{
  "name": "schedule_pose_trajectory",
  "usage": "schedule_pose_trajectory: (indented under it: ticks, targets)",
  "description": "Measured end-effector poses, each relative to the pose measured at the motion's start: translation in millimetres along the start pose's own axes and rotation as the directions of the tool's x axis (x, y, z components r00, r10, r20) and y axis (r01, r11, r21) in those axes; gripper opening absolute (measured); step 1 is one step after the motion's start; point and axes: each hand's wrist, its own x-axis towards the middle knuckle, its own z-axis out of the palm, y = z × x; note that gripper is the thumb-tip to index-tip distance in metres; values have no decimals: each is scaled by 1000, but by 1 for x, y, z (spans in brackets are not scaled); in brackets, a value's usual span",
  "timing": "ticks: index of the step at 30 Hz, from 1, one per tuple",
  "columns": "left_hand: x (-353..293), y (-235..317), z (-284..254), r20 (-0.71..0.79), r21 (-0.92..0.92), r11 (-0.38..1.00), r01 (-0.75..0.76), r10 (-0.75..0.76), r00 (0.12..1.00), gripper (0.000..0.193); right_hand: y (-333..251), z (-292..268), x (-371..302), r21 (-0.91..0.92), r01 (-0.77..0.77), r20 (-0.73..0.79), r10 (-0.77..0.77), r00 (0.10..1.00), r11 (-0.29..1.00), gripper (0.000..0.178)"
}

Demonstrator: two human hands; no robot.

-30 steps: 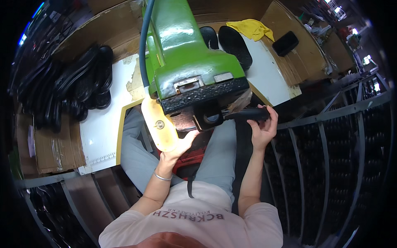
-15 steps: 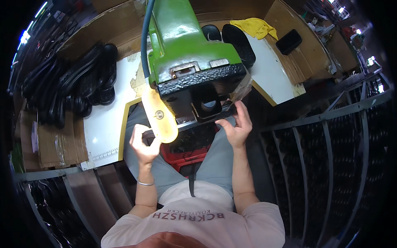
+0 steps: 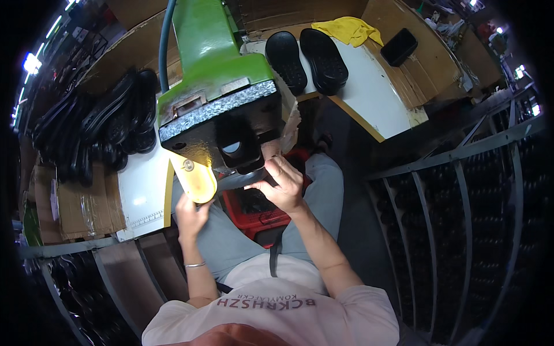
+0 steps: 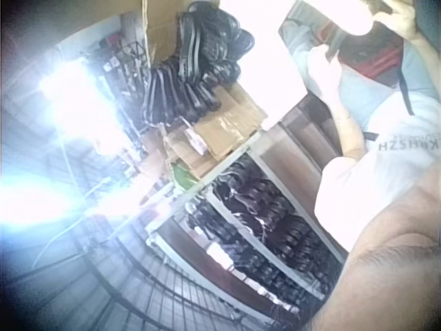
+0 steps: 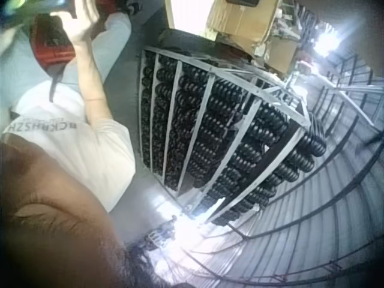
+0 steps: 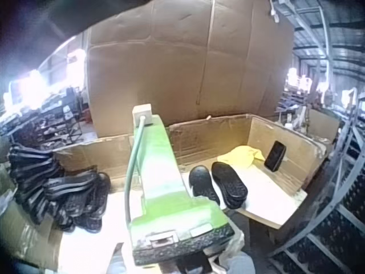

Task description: Manually feed and guide shoe soles through an industrial processing or trimming machine.

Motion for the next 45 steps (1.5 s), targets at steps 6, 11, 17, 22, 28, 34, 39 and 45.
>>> schedule_pose_trajectory:
  ticks: [6, 11, 17, 22, 28, 34, 39, 45]
  targets:
    - [28, 54, 69, -184, -229, 973, -12, -31, 982, 37, 6, -3, -10, 38, -70, 5, 69, 998, 997, 51]
    - [11, 44, 123, -140, -686, 721, 102, -269, 953, 37, 56, 20, -74, 434, -594, 134, 603, 786, 677, 40]
    - [9, 70, 133, -25, -919, 374, 121, -364, 931, 50, 97, 3, -156, 845, -524, 418, 745, 521, -108, 39]
    - [7, 76, 143, 25, -935, 320, 154, -374, 927, 54, 105, -55, -143, 770, -586, 127, 839, 529, 253, 32]
    - [5, 53, 127, -135, -822, 568, 49, -277, 951, 57, 61, -109, -53, 276, -608, -208, 664, 719, 745, 32]
    - [6, 38, 71, -62, -968, 250, 35, -371, 927, 49, 28, -94, -4, 95, -477, -94, 485, 869, 874, 37]
    - [-6, 19, 22, -112, -985, 162, -59, -342, 933, 46, 7, -46, -5, 52, -434, 12, 434, 901, 899, 46]
    - [-14, 57, 45, -206, -731, 651, -205, 76, 976, 27, -35, -26, -51, 755, -651, 393, 850, 352, -80, 47]
